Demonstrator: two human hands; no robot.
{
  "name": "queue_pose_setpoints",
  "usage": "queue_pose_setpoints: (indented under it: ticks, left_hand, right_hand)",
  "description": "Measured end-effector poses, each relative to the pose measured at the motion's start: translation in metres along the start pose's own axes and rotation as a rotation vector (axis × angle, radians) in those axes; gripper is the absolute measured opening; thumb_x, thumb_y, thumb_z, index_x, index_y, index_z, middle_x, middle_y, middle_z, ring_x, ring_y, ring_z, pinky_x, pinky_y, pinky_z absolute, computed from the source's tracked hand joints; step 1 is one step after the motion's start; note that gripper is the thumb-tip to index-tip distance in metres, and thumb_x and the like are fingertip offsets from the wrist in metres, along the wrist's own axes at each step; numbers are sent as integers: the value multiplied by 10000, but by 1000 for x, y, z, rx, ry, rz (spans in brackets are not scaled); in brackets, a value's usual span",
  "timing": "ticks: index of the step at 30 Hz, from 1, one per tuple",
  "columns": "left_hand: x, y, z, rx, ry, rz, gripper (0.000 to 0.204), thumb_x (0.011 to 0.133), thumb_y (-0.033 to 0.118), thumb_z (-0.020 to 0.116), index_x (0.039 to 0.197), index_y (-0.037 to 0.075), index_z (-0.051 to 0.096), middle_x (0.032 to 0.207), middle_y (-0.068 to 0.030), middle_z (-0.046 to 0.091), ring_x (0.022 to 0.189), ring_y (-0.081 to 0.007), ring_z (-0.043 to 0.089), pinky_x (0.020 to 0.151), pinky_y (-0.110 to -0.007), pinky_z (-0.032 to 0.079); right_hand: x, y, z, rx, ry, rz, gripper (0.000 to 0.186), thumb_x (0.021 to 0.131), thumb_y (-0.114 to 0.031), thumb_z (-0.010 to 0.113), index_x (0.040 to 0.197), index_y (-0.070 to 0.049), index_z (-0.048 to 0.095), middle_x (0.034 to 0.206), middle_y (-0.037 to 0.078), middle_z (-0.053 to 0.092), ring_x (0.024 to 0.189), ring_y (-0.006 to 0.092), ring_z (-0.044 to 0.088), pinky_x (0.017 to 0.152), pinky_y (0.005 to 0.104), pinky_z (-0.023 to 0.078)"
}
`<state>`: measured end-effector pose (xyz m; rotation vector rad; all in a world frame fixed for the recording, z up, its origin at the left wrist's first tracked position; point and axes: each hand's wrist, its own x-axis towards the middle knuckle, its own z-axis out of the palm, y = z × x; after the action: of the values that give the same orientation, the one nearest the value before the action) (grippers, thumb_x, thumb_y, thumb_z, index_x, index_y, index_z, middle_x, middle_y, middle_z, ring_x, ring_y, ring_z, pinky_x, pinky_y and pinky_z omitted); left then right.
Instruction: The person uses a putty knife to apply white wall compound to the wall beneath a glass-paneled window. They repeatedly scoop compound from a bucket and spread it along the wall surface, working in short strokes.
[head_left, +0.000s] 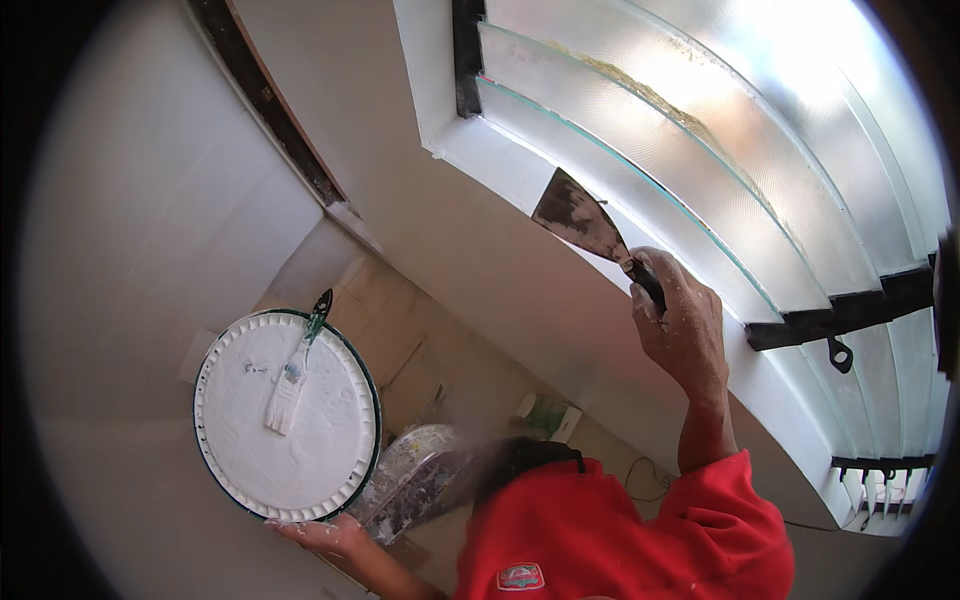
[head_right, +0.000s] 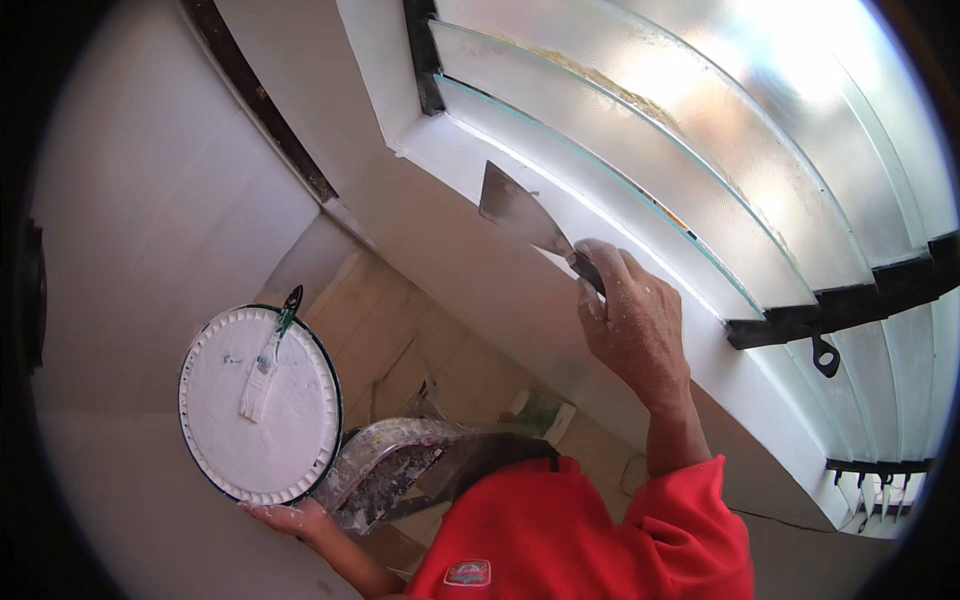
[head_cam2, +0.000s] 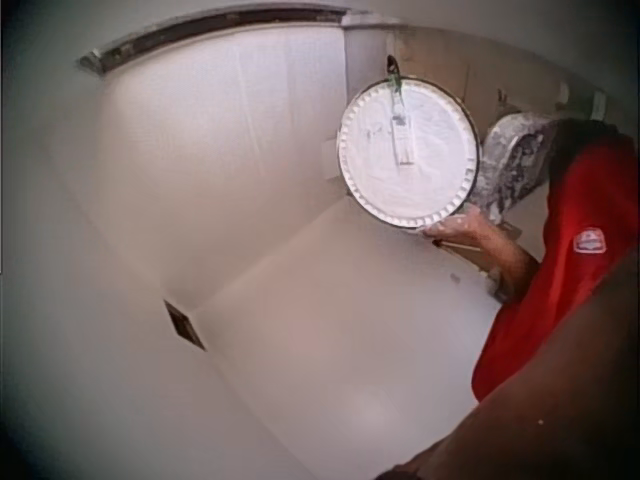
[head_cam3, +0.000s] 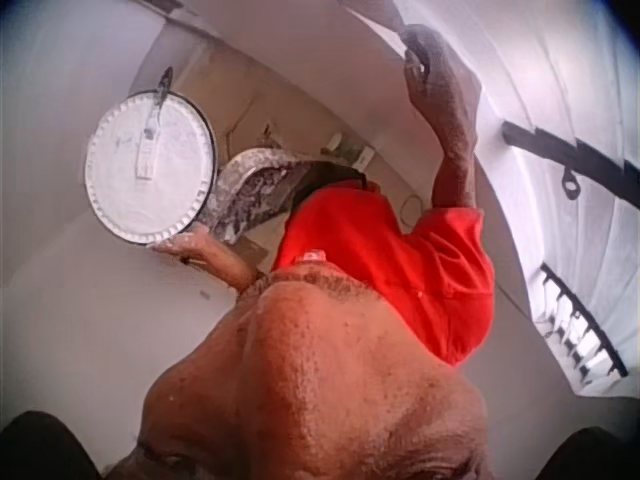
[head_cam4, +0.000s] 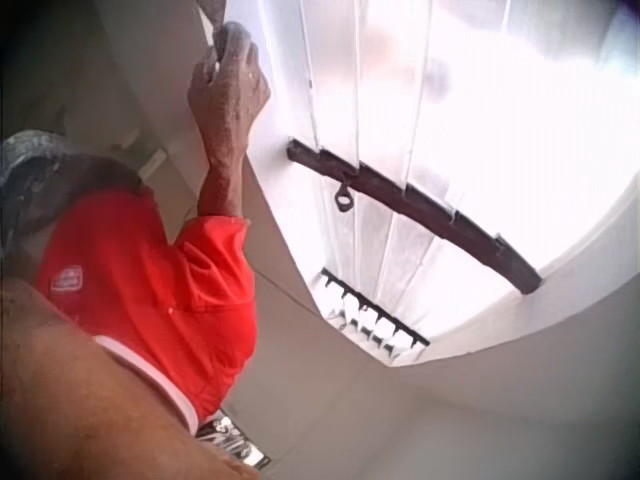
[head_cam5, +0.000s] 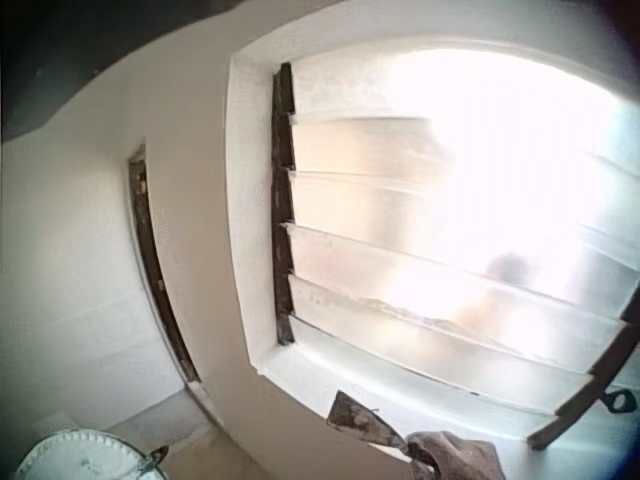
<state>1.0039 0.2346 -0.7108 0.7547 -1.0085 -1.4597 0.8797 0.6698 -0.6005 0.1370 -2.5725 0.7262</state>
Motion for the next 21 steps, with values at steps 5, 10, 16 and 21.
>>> queue_pose_setpoints:
  ticks: [5,10,16,21]
  left_hand:
    - [3,-6,-9,-26,-9,-100,691,1086,471,395,1572,-7,283,1648,-182,286,1482,-309,358,1250,-447,256]
    - [-2,-11,-4,-152,-52,-100,749,1075,523,412,1583,-11,277,1663,-178,267,1509,-308,319,1254,-442,247]
    - [-8,0,2,-122,-43,-52,810,1076,544,391,1604,-29,170,1682,-201,176,1539,-308,248,1280,-450,178]
    - [-11,2,-2,-57,-29,-114,815,1074,551,387,1621,-1,143,1703,-170,132,1552,-297,224,1282,-443,159]
  right_hand:
    - [88,-24,42,-546,180,-353,227,936,-87,676,1154,-125,725,961,111,679,855,235,686,666,372,559]
    - [150,-69,84,-756,-143,-328,186,910,-84,674,1081,-31,724,954,176,669,863,253,703,648,363,580]
    - [128,-73,55,-683,-69,-698,152,921,-109,651,1018,-29,736,891,153,674,763,218,686,618,357,577]
    - [129,-38,46,-613,48,-490,160,874,-9,610,1027,-33,653,825,118,626,728,273,658,569,407,517]
